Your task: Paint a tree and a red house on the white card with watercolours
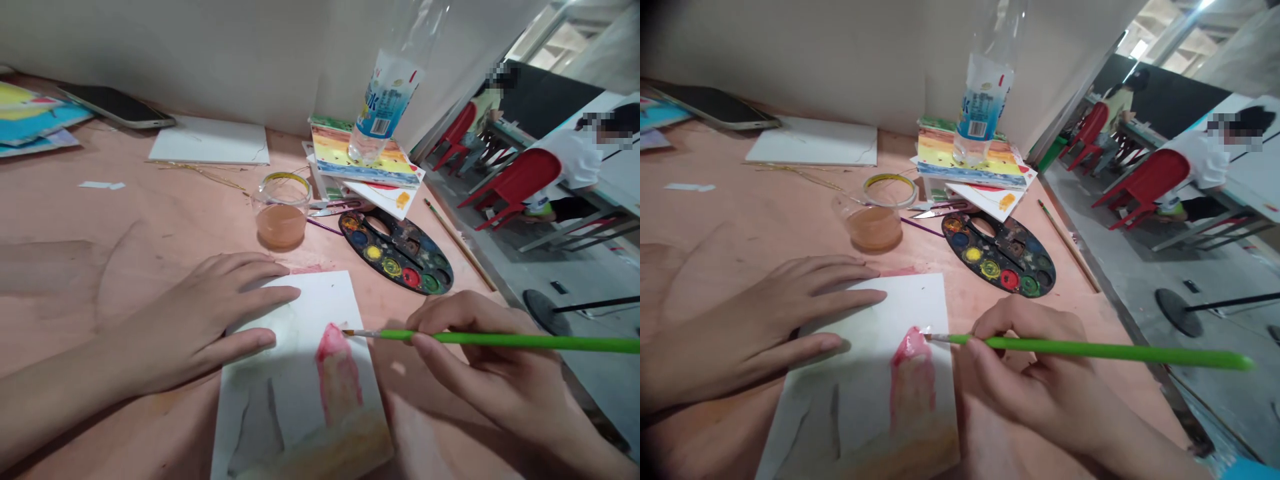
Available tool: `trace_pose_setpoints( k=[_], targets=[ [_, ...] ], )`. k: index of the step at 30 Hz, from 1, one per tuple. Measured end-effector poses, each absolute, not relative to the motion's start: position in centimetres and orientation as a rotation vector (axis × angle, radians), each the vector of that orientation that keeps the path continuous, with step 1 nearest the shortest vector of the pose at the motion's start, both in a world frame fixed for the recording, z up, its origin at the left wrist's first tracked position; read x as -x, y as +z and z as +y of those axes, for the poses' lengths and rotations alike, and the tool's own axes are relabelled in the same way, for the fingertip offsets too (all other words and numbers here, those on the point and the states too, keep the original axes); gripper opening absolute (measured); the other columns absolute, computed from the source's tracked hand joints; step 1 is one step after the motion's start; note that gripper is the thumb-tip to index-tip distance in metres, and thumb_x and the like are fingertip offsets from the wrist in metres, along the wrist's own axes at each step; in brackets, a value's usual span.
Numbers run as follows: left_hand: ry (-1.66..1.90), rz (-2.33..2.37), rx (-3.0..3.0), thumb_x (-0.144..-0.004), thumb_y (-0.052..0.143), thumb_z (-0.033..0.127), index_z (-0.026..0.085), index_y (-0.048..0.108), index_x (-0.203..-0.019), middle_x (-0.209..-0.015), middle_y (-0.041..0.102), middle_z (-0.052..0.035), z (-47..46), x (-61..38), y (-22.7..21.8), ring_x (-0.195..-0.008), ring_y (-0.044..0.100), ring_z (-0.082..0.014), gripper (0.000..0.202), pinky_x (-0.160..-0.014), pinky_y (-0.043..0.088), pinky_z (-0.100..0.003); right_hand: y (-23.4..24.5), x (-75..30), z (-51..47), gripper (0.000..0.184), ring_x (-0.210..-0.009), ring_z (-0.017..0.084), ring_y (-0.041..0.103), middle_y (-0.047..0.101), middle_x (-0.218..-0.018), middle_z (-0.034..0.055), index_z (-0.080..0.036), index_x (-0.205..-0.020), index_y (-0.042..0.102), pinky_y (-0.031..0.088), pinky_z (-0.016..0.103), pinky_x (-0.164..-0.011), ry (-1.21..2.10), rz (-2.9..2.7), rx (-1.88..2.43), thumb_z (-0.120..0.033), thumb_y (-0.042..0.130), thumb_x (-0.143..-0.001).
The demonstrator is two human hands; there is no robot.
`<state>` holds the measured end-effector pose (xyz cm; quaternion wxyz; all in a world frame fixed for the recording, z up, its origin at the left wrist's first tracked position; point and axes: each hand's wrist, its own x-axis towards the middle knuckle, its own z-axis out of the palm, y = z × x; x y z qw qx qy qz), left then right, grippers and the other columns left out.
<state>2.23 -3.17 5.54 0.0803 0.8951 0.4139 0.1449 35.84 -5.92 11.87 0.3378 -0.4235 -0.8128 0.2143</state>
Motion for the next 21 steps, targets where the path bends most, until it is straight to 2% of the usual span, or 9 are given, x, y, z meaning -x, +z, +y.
trace_pose_setpoints(
  k=[3, 7, 13, 18, 21],
  targets=[
    [0.382, 1.158, -2.711, -0.108, 0.044, 0.066, 0.043, 0.065, -0.147, -0.152, 0.067, -0.0018, -2.9, -2.0, 5.3, -0.136, 0.062, -0.0323, 0.050, -0.117, 0.046, -0.049, 12.0, -35.4, -5.8, 0.015, -0.065, 0.016, 0.079, 0.079, -0.074, -0.0011, -0.025, -0.084, 0.064, 0.053, 0.020, -0.047, 0.542, -2.174, 1.077, -0.012, 0.067, -0.092],
    [0.389, 1.126, -2.720, -0.107, 0.043, 0.068, 0.041, 0.067, -0.145, -0.151, 0.068, -0.0047, -2.3, -2.0, 5.3, -0.134, 0.063, -0.0355, 0.053, -0.114, 0.048, -0.054, 12.1, -35.3, -5.9, 0.016, -0.062, 0.014, 0.078, 0.077, -0.071, -0.0045, -0.026, -0.085, 0.064, 0.053, 0.018, -0.048, 0.560, -2.169, 1.059, -0.011, 0.067, -0.092],
    [0.395, 1.123, -2.703, -0.106, 0.042, 0.070, 0.041, 0.069, -0.144, -0.150, 0.069, -0.0049, -2.3, -2.1, 5.4, -0.134, 0.063, -0.0353, 0.055, -0.113, 0.049, -0.054, 12.1, -35.4, -6.3, 0.016, -0.063, 0.014, 0.078, 0.077, -0.072, -0.0049, -0.027, -0.085, 0.064, 0.054, 0.018, -0.049, 0.587, -2.159, 1.094, -0.012, 0.066, -0.092],
    [0.448, 1.114, -2.715, -0.106, 0.045, 0.068, 0.045, 0.064, -0.149, -0.154, 0.066, -0.0020, -2.4, -1.7, 4.5, -0.135, 0.062, -0.0350, 0.053, -0.116, 0.047, -0.052, 12.3, -35.3, -6.2, 0.018, -0.068, 0.015, 0.080, 0.079, -0.075, -0.0032, -0.026, -0.083, 0.062, 0.055, 0.017, -0.049, 0.579, -2.171, 1.103, -0.010, 0.066, -0.091],
    [0.432, 1.115, -2.718, -0.106, 0.046, 0.068, 0.045, 0.063, -0.149, -0.154, 0.065, -0.0023, -2.4, -1.7, 4.5, -0.136, 0.062, -0.0349, 0.053, -0.115, 0.047, -0.053, 12.3, -35.4, -6.2, 0.019, -0.063, 0.014, 0.078, 0.077, -0.072, -0.0041, -0.026, -0.080, 0.060, 0.055, 0.018, -0.048, 0.622, -2.190, 1.082, -0.013, 0.066, -0.092]
  ],
)
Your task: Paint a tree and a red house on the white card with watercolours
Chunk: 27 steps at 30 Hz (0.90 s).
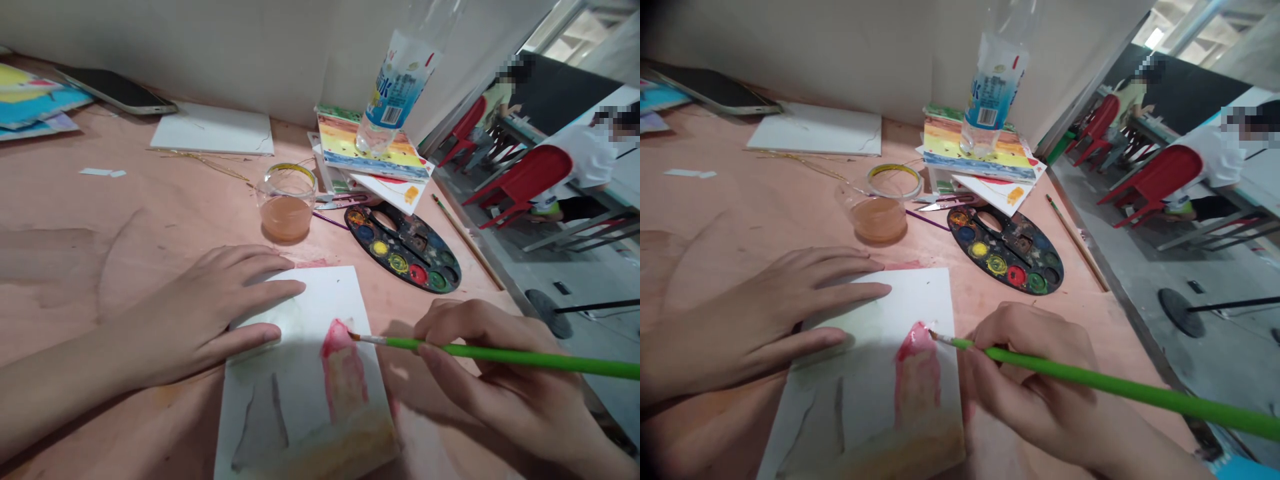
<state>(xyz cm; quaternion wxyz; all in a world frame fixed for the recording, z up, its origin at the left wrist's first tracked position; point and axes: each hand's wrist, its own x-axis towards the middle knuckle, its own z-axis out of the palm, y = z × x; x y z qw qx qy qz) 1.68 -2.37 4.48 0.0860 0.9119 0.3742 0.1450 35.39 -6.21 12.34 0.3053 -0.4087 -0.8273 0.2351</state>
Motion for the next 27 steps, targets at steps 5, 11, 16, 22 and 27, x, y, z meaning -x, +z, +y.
trace_pose_setpoints(
  k=[5, 11, 16, 22, 27],
  targets=[
    [0.339, 1.155, -2.671, -0.106, 0.041, 0.071, 0.042, 0.069, -0.145, -0.152, 0.068, -0.0052, -2.4, -2.1, 5.5, -0.135, 0.062, -0.0360, 0.057, -0.115, 0.048, -0.055, 11.9, -36.0, -6.5, 0.019, -0.079, 0.017, 0.082, 0.081, -0.084, -0.0025, -0.029, -0.090, 0.065, 0.058, 0.019, -0.054, 0.615, -2.235, 1.089, -0.010, 0.069, -0.094],
    [0.384, 1.133, -2.683, -0.105, 0.043, 0.070, 0.042, 0.069, -0.145, -0.151, 0.068, -0.0048, -2.3, -2.1, 5.3, -0.134, 0.064, -0.0372, 0.055, -0.114, 0.049, -0.056, 11.7, -36.6, -6.7, 0.021, -0.074, 0.016, 0.080, 0.079, -0.080, -0.0052, -0.031, -0.095, 0.063, 0.058, 0.021, -0.054, 0.604, -2.235, 1.059, -0.010, 0.069, -0.094],
    [0.402, 1.123, -2.724, -0.106, 0.043, 0.069, 0.040, 0.069, -0.145, -0.150, 0.069, -0.0057, -2.3, -2.1, 5.2, -0.132, 0.065, -0.0378, 0.055, -0.110, 0.051, -0.056, 11.6, -36.6, -6.6, 0.020, -0.076, 0.016, 0.080, 0.079, -0.083, -0.0043, -0.031, -0.097, 0.063, 0.060, 0.021, -0.058, 0.598, -2.226, 1.079, -0.012, 0.069, -0.095],
    [0.399, 1.128, -2.726, -0.106, 0.042, 0.070, 0.040, 0.071, -0.143, -0.148, 0.071, -0.0060, -2.3, -2.4, 5.6, -0.130, 0.066, -0.0370, 0.056, -0.110, 0.051, -0.055, 11.6, -36.3, -6.4, 0.018, -0.082, 0.018, 0.083, 0.082, -0.086, -0.0032, -0.030, -0.096, 0.065, 0.060, 0.020, -0.057, 0.641, -2.228, 1.075, -0.014, 0.071, -0.096],
    [0.405, 1.115, -2.725, -0.107, 0.042, 0.069, 0.039, 0.070, -0.143, -0.148, 0.070, -0.0052, -2.4, -2.3, 5.6, -0.131, 0.065, -0.0360, 0.055, -0.112, 0.050, -0.054, 11.7, -36.4, -6.4, 0.015, -0.082, 0.018, 0.082, 0.082, -0.087, -0.0023, -0.030, -0.094, 0.066, 0.060, 0.020, -0.058, 0.650, -2.252, 1.066, -0.016, 0.071, -0.098]
  ],
)
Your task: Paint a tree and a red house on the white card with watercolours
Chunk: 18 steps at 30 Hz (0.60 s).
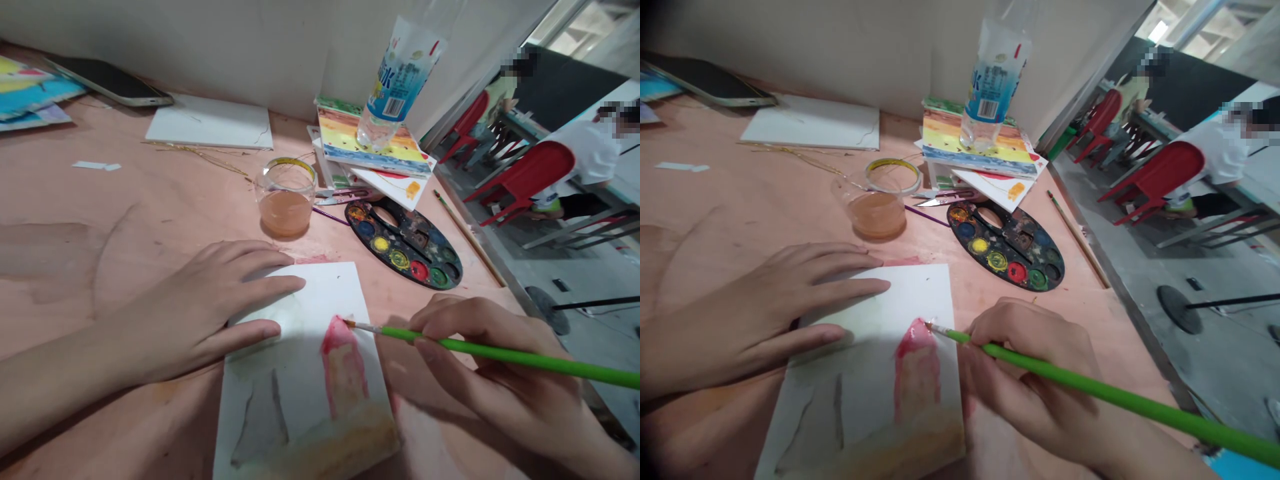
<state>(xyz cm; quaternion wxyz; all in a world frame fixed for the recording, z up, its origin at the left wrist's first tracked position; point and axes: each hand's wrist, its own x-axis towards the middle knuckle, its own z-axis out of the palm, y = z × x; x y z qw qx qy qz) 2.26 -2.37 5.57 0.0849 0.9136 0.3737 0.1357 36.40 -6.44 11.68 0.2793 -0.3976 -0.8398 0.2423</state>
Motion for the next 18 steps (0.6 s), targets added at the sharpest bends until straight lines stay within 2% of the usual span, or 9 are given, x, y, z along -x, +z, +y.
trace_pose_setpoints(
  k=[6, 8, 12, 15, 18],
  targets=[
    [0.386, 1.128, -2.731, -0.107, 0.044, 0.068, 0.041, 0.067, -0.147, -0.152, 0.068, -0.0030, -2.44, -2.11, 5.53, -0.134, 0.064, -0.0346, 0.053, -0.114, 0.048, -0.050, 12.34, -36.01, -6.56, 0.019, -0.062, 0.011, 0.074, 0.075, -0.072, -0.0076, -0.027, -0.087, 0.057, 0.055, 0.018, -0.055, 0.612, -2.256, 1.021, -0.012, 0.066, -0.095],
    [0.372, 1.135, -2.731, -0.107, 0.045, 0.067, 0.042, 0.065, -0.149, -0.154, 0.067, -0.0022, -2.48, -2.03, 5.57, -0.136, 0.063, -0.0341, 0.052, -0.116, 0.047, -0.049, 12.37, -36.23, -6.67, 0.019, -0.063, 0.011, 0.075, 0.076, -0.074, -0.0064, -0.027, -0.088, 0.057, 0.056, 0.019, -0.056, 0.638, -2.247, 1.006, -0.012, 0.066, -0.095],
    [0.391, 1.115, -2.749, -0.107, 0.046, 0.067, 0.041, 0.067, -0.147, -0.153, 0.068, -0.0033, -2.42, -2.02, 5.63, -0.134, 0.064, -0.0353, 0.052, -0.113, 0.049, -0.051, 12.05, -36.77, -6.77, 0.017, -0.080, 0.018, 0.081, 0.081, -0.086, -0.0009, -0.028, -0.096, 0.063, 0.059, 0.021, -0.057, 0.669, -2.240, 1.034, -0.012, 0.070, -0.096],
    [0.418, 1.111, -2.760, -0.107, 0.043, 0.067, 0.039, 0.069, -0.144, -0.148, 0.070, -0.0051, -2.35, -2.10, 5.54, -0.130, 0.066, -0.0365, 0.053, -0.110, 0.051, -0.053, 11.90, -36.49, -6.62, 0.016, -0.080, 0.017, 0.082, 0.081, -0.085, -0.0023, -0.028, -0.095, 0.065, 0.058, 0.019, -0.056, 0.636, -2.249, 1.048, -0.014, 0.071, -0.097],
    [0.398, 1.097, -2.775, -0.107, 0.047, 0.066, 0.039, 0.066, -0.148, -0.151, 0.068, -0.0050, -2.39, -1.98, 5.37, -0.133, 0.065, -0.0360, 0.052, -0.112, 0.050, -0.053, 11.99, -35.91, -6.48, 0.017, -0.076, 0.014, 0.082, 0.080, -0.079, -0.0051, -0.028, -0.090, 0.064, 0.057, 0.015, -0.055, 0.604, -2.237, 1.048, -0.013, 0.069, -0.097]
  ],
)
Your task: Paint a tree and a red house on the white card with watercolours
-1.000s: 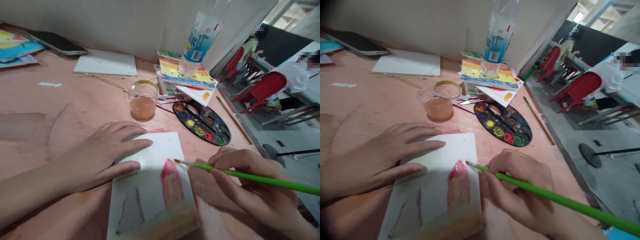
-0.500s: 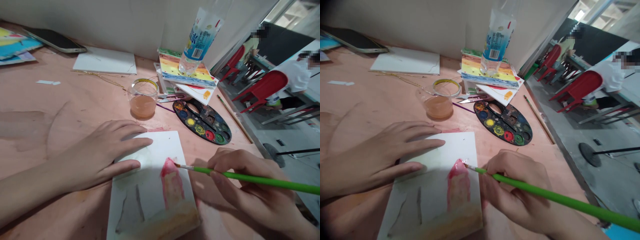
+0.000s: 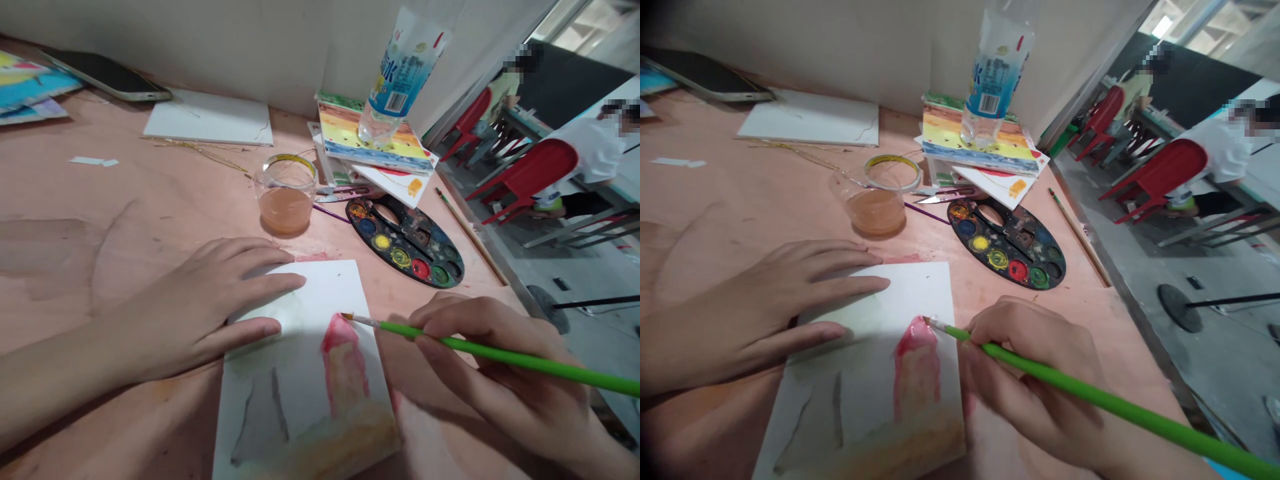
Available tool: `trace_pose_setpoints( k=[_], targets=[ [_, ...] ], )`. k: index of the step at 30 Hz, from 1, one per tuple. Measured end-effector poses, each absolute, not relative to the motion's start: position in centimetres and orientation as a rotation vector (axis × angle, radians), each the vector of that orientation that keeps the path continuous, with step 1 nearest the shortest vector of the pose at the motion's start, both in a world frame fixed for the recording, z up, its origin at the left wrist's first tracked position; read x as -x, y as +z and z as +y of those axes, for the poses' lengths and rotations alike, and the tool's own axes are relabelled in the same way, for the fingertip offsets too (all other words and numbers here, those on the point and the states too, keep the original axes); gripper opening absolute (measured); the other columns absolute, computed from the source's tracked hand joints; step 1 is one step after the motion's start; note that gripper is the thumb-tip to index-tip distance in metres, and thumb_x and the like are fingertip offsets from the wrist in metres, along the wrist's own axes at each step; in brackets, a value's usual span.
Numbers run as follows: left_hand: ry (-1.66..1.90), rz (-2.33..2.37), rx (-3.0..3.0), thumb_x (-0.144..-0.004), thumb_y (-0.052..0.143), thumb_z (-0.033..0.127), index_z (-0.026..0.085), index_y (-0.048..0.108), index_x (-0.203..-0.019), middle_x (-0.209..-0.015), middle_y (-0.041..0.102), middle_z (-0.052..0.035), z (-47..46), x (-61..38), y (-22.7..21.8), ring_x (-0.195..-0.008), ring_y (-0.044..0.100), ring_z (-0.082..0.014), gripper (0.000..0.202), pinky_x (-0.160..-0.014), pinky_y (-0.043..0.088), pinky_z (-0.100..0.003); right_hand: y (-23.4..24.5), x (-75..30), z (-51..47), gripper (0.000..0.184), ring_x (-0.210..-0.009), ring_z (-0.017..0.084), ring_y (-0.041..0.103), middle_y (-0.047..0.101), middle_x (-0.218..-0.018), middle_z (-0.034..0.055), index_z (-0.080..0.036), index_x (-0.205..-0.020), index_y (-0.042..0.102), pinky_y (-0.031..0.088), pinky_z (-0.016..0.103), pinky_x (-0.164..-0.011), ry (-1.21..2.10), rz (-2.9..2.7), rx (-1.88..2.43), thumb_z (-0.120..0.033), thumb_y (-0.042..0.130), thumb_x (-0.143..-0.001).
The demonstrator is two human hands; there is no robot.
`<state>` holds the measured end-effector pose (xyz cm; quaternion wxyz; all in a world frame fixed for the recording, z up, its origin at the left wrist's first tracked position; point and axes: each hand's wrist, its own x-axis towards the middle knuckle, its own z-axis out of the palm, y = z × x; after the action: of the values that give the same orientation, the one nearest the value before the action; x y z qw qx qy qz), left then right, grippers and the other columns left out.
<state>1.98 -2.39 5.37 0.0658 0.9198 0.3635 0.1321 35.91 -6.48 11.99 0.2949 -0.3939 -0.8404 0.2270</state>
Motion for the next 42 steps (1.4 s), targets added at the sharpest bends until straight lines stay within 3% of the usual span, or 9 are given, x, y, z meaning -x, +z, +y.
trace_pose_setpoints(
  k=[9, 13, 21, 26, 32, 37, 42],
  targets=[
    [0.367, 1.080, -2.761, -0.104, 0.053, 0.066, 0.042, 0.061, -0.152, -0.156, 0.064, -0.0029, -2.3, -1.7, 5.3, -0.136, 0.062, -0.0354, 0.054, -0.117, 0.046, -0.051, 11.8, -35.7, -6.5, 0.019, -0.068, 0.010, 0.078, 0.078, -0.078, -0.0087, -0.029, -0.095, 0.062, 0.058, 0.014, -0.059, 0.615, -2.266, 1.057, -0.011, 0.064, -0.099],
    [0.418, 1.132, -2.733, -0.107, 0.046, 0.067, 0.042, 0.065, -0.148, -0.155, 0.066, -0.0017, -2.6, -2.0, 5.3, -0.137, 0.062, -0.0338, 0.052, -0.119, 0.045, -0.050, 11.8, -35.6, -6.4, 0.018, -0.072, 0.010, 0.079, 0.078, -0.080, -0.0087, -0.029, -0.096, 0.060, 0.057, 0.014, -0.058, 0.578, -2.287, 1.072, -0.012, 0.062, -0.099],
    [0.389, 1.083, -2.795, -0.107, 0.049, 0.064, 0.042, 0.060, -0.152, -0.156, 0.065, -0.0019, -2.4, -1.6, 5.3, -0.136, 0.062, -0.0333, 0.052, -0.116, 0.046, -0.048, 12.8, -36.1, -6.8, 0.021, -0.064, 0.010, 0.075, 0.073, -0.072, -0.0085, -0.027, -0.088, 0.049, 0.054, 0.017, -0.054, 0.567, -2.340, 1.043, -0.012, 0.061, -0.097],
    [0.380, 1.082, -2.780, -0.106, 0.049, 0.066, 0.042, 0.060, -0.152, -0.157, 0.065, -0.0011, -2.3, -1.7, 5.3, -0.137, 0.062, -0.0334, 0.053, -0.116, 0.045, -0.049, 13.1, -36.0, -7.1, 0.016, -0.057, 0.008, 0.071, 0.074, -0.070, -0.0075, -0.026, -0.090, 0.054, 0.053, 0.015, -0.052, 0.526, -2.354, 1.089, -0.014, 0.060, -0.098],
    [0.397, 1.137, -2.720, -0.107, 0.040, 0.071, 0.044, 0.062, -0.150, -0.155, 0.065, 0.0003, -2.6, -2.0, 5.2, -0.137, 0.062, -0.0323, 0.055, -0.117, 0.044, -0.048, 13.8, -35.5, -6.6, 0.024, -0.047, 0.006, 0.064, 0.066, -0.057, -0.0077, -0.024, -0.078, 0.056, 0.047, 0.011, -0.044, 0.391, -2.487, 1.061, -0.019, 0.054, -0.101],
    [0.398, 1.131, -2.698, -0.106, 0.045, 0.071, 0.046, 0.061, -0.151, -0.157, 0.064, 0.0013, -2.6, -1.9, 5.2, -0.139, 0.060, -0.0330, 0.054, -0.120, 0.043, -0.050, 13.8, -35.3, -6.5, 0.025, -0.042, 0.003, 0.058, 0.062, -0.054, -0.0081, -0.022, -0.072, 0.055, 0.040, 0.009, -0.041, 0.469, -2.466, 1.050, -0.018, 0.057, -0.096],
    [0.383, 1.127, -2.678, -0.105, 0.044, 0.072, 0.046, 0.061, -0.151, -0.158, 0.064, 0.0006, -2.5, -2.0, 5.3, -0.140, 0.060, -0.0333, 0.055, -0.121, 0.042, -0.051, 13.8, -35.3, -6.6, 0.027, -0.047, 0.003, 0.062, 0.064, -0.057, -0.0080, -0.022, -0.070, 0.057, 0.042, 0.008, -0.044, 0.520, -2.452, 1.082, -0.017, 0.058, -0.097]
  ],
)
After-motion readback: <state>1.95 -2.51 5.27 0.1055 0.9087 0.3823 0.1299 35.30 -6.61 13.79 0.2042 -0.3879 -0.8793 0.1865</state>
